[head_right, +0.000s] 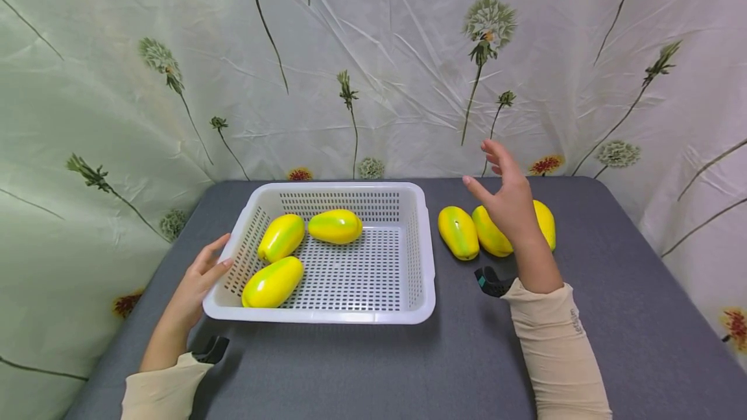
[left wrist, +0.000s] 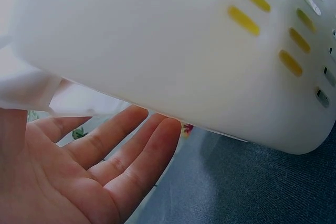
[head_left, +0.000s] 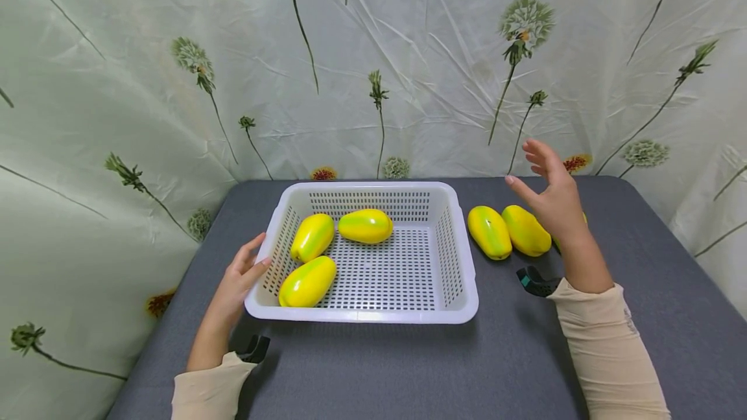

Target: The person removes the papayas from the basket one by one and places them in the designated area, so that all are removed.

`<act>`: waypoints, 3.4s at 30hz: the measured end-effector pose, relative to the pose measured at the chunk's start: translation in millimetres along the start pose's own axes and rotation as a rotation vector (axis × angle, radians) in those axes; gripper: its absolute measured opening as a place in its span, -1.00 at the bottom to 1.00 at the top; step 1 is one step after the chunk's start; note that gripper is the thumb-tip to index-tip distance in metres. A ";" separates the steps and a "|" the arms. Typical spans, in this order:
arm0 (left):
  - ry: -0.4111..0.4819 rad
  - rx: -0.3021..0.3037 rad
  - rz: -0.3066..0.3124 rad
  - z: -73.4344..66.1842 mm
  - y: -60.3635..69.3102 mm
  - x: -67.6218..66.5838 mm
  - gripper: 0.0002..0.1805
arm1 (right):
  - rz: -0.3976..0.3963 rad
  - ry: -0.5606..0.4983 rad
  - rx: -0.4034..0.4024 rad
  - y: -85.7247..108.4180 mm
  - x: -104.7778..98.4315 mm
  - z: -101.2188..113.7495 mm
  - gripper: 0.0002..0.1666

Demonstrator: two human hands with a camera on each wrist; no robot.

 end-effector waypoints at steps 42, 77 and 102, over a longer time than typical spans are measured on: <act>0.036 0.047 0.012 -2.7 -2.3 0.0 -0.36 | 0.683 0.085 -0.060 -12.6 202.9 68.0 -0.21; 0.041 0.056 0.023 -1.7 -1.5 0.2 -0.35 | 0.898 0.392 0.023 6.2 246.0 43.5 -0.29; 0.022 0.039 0.015 -2.5 -0.9 0.5 -0.35 | 0.786 0.107 0.030 -7.7 210.2 56.1 -0.31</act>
Point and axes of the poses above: each hand's wrist, its own y-axis away from the middle knuckle, its own x-axis out of the palm, z = x × y, the point moved 5 cm from there along -y, towards the middle knuckle, and after that the axes turned 13 degrees about x, right-handed, at the moved point
